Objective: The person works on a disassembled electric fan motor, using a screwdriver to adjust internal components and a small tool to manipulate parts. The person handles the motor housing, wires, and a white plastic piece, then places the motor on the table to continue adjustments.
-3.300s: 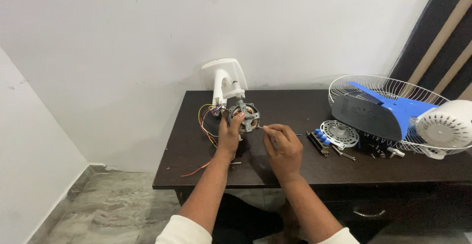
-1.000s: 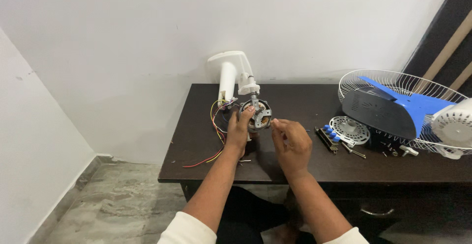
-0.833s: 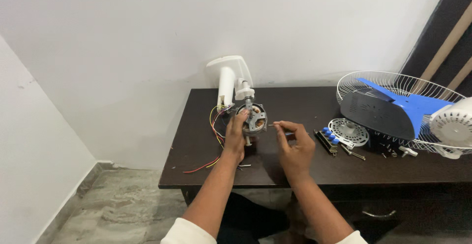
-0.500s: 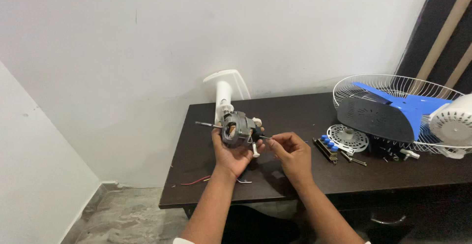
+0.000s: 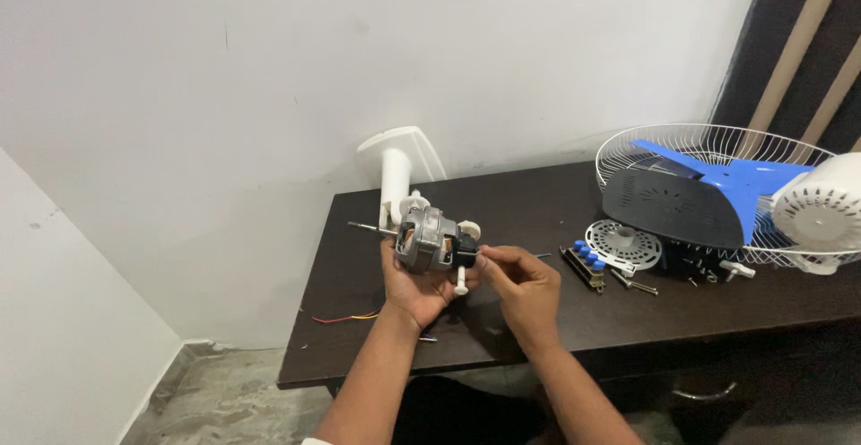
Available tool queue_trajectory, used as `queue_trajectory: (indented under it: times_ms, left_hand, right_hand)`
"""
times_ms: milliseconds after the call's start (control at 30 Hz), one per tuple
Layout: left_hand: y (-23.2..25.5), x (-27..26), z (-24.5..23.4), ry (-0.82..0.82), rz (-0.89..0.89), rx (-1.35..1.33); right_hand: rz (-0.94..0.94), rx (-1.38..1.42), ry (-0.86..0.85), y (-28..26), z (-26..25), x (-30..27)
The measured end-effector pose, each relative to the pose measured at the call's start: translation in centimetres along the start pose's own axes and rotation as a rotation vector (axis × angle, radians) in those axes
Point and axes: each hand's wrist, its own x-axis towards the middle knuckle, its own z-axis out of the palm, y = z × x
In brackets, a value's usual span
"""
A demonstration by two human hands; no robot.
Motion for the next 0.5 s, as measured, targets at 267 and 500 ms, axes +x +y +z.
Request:
queue_trajectory:
  times_ms: [267, 500]
  left_hand:
    - [0.1, -0.1, 0.9, 0.06, 0.016, 0.077]
    - [-0.1, 0.4, 0.0, 0.067, 0.0, 0.139]
  right_hand:
    - [0.068, -0.005, 0.123, -0.1, 2.7, 0.0]
    - [0.111, -0.031, 0.094, 0.6, 2.3, -0.1]
